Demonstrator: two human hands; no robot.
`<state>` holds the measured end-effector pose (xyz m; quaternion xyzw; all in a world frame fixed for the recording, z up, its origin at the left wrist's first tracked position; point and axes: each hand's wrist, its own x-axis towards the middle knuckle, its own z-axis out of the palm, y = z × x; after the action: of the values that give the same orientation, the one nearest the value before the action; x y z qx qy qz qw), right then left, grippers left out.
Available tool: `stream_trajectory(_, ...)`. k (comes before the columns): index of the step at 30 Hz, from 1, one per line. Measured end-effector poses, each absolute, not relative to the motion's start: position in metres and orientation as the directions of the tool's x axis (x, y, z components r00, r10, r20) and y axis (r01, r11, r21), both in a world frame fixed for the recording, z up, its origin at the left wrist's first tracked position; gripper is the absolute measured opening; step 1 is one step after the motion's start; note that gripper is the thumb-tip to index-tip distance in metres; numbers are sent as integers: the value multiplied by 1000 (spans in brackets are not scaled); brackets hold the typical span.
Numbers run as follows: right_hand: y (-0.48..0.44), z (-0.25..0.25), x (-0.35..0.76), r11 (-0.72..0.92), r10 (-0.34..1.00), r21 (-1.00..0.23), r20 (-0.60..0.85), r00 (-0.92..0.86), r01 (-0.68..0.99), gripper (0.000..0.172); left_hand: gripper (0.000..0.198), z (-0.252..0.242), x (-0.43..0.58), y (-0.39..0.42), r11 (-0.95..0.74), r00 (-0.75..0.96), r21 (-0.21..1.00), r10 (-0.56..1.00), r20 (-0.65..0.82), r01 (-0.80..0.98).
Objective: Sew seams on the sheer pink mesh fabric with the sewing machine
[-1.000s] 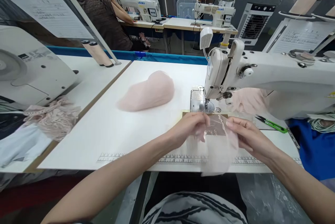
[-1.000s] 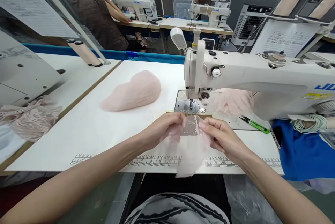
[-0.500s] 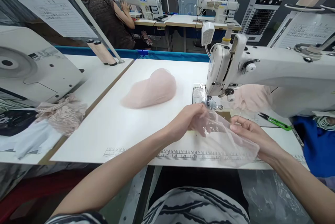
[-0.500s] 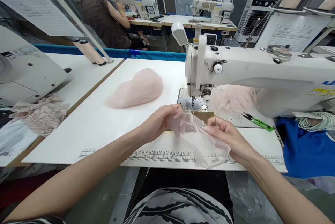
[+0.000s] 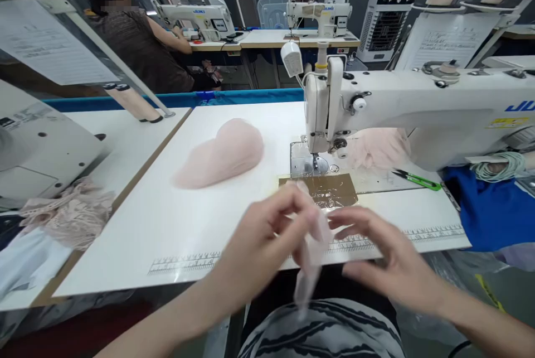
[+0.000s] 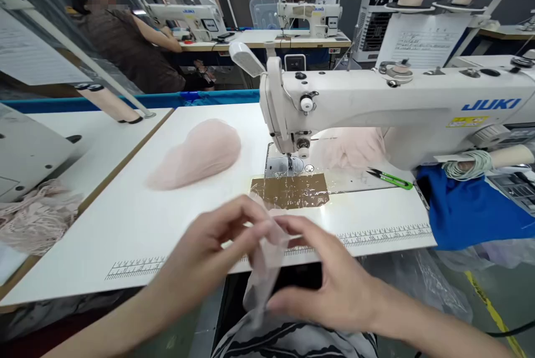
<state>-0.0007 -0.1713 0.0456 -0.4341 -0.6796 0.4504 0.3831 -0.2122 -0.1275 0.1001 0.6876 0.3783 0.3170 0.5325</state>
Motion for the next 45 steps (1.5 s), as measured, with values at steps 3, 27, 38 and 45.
stream_trajectory(3, -183, 46, -23, 78, 918, -995, 48, -393, 61, 62, 13, 84, -196, -140, -252, 613, 935, 789, 50, 248)
stream_trajectory(27, -114, 37, 52, 153, 976, -749, 10, -220, 645, 38, 26, 36, -198, -75, 30, 619, 917, 729, -293, 398)
stream_trajectory(38, -1, 5, 117, 264, 962, -169, 121, -245, 950, 49, 21, 26, -197, -52, -177, 589, 905, 803, -95, 387)
stream_trajectory(45, -39, 39, 69, 226, 951, -244, 263, -160, 943, 41, 19, 31, -196, -56, -158, 574, 924, 816, -77, 348)
